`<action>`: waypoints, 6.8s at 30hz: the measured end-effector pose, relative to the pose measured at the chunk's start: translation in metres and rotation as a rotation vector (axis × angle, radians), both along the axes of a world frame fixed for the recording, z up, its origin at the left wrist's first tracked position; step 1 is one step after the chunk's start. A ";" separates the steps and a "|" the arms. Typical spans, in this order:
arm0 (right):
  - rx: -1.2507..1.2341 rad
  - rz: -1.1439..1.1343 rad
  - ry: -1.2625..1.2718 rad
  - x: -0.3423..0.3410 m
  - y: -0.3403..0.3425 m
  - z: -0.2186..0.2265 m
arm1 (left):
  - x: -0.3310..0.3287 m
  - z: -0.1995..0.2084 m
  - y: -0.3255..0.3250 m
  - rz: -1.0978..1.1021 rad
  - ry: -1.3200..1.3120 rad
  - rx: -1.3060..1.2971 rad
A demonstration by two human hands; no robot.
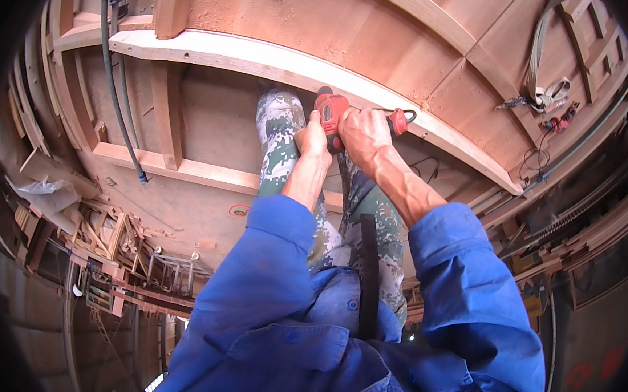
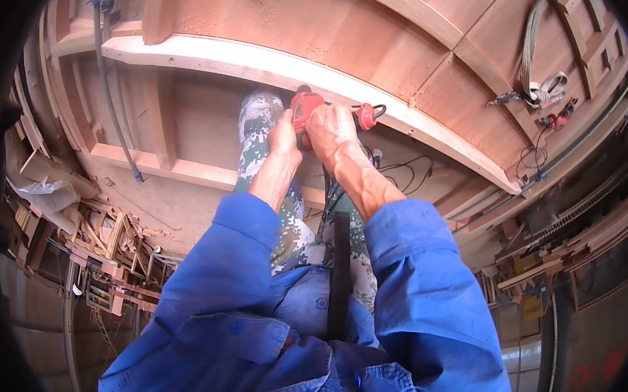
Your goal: The person uses a cordless drill to fasten screws into a curved wooden plank attached to a larger wooden framework. They repeatedly position the drill, drive screws, and reposition along the plank to secure it in place.
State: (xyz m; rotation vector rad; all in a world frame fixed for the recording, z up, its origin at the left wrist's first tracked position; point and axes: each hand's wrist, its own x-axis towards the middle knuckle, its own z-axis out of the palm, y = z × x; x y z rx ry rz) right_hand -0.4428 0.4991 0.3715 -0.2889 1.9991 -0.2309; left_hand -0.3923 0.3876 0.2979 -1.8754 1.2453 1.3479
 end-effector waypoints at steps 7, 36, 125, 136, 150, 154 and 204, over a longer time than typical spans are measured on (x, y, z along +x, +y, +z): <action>-0.053 0.016 0.003 0.000 0.004 -0.012 | -0.002 -0.004 0.001 0.019 -0.040 -0.010; 0.031 0.104 0.056 -0.004 0.002 -0.006 | -0.006 0.000 0.004 0.049 -0.076 -0.007; -0.058 -1.609 0.339 0.394 0.134 0.146 | 0.208 0.115 0.185 -0.632 -0.077 0.847; -0.002 -1.643 0.224 0.377 0.146 0.092 | 0.195 0.062 0.204 -0.669 -0.108 0.812; 0.074 -1.521 0.185 0.363 0.171 0.087 | 0.191 0.047 0.216 -0.632 -0.150 0.849; 0.043 -1.445 0.177 0.360 0.186 0.079 | 0.187 0.039 0.219 -0.594 -0.115 0.838; 0.100 -0.477 0.045 0.282 0.257 0.036 | 0.198 0.053 0.253 -0.693 0.077 0.221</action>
